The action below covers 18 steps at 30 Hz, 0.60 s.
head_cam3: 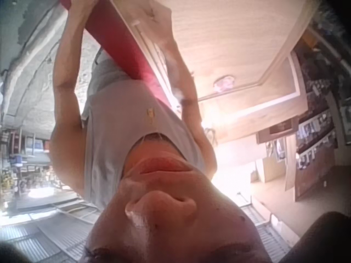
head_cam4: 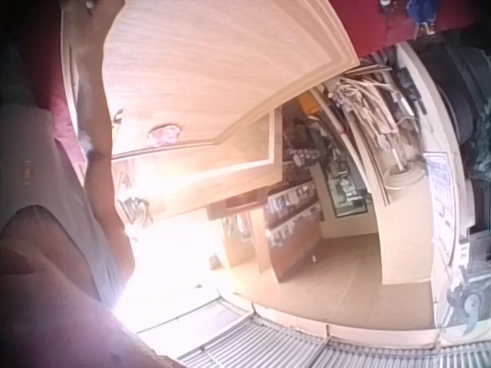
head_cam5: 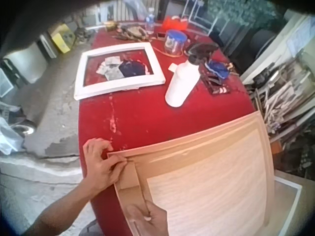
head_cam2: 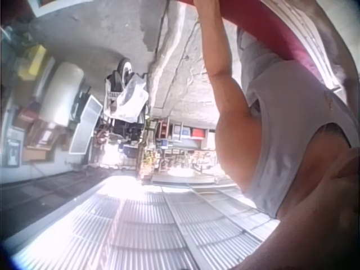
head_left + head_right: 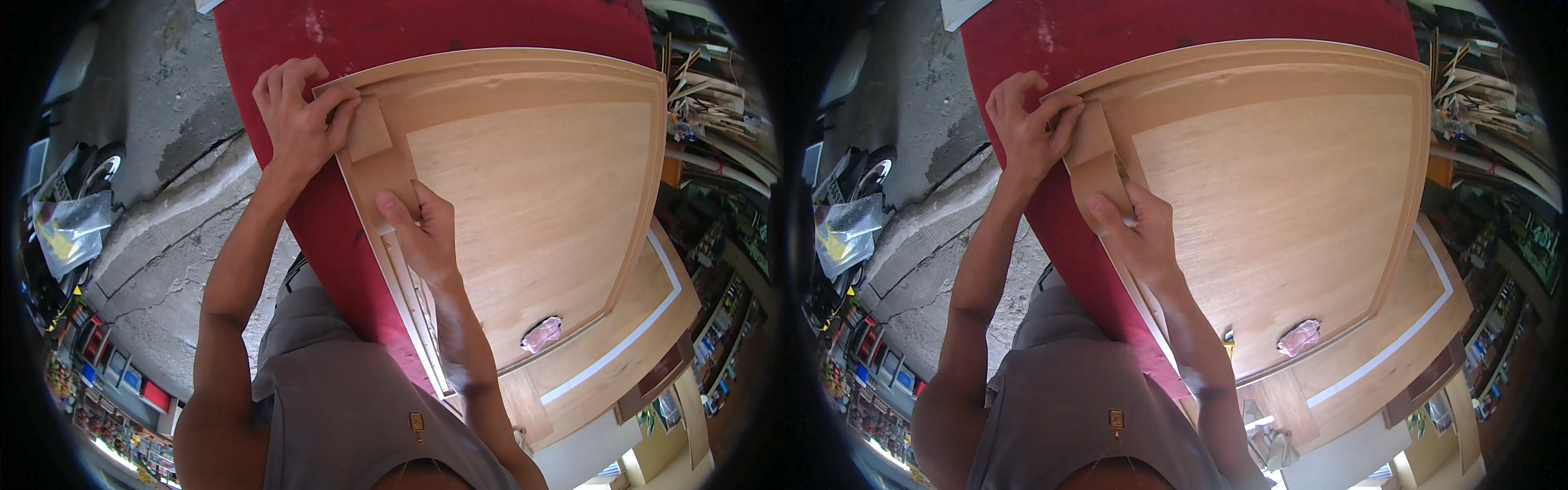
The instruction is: The person applies a thin wooden edge band to the perimeter of a large wooden panel, using a utility knife to trim the overhang and a cloth to wipe the surface. The person repeatedly measures, cuts, and smooths the band along the edges.
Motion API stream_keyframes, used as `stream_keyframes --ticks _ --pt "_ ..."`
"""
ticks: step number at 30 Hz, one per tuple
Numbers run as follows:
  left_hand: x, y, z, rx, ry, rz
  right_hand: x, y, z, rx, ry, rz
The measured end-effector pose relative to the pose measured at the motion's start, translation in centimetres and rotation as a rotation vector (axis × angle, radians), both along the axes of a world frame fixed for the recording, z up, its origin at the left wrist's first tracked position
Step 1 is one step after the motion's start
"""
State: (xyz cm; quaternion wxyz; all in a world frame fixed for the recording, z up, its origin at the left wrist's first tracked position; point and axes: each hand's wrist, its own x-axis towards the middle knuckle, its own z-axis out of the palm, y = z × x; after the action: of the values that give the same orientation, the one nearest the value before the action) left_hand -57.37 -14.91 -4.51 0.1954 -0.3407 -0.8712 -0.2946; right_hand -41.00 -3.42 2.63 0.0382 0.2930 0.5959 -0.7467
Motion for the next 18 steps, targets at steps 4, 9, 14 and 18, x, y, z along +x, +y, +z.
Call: stream_keyframes --ticks 4,9,14,18 --pt "0.5 -0.1 0.1 -0.04 0.043 0.034 0.1 -0.1 -0.1 0.023 -0.03 0.005" --pt "0.3 0.5 0.1 0.06 -0.074 0.178 0.0 -0.1 -0.3 0.053 -0.027 0.005" --pt "0.4 0.2 0.6 -0.111 -0.084 0.169 0.2 0.0 -1.0 0.049 -0.016 0.01" --pt "0.3 0.3 2.1 -0.172 -0.055 0.155 0.1 -0.2 -1.0 0.053 0.007 -0.01"
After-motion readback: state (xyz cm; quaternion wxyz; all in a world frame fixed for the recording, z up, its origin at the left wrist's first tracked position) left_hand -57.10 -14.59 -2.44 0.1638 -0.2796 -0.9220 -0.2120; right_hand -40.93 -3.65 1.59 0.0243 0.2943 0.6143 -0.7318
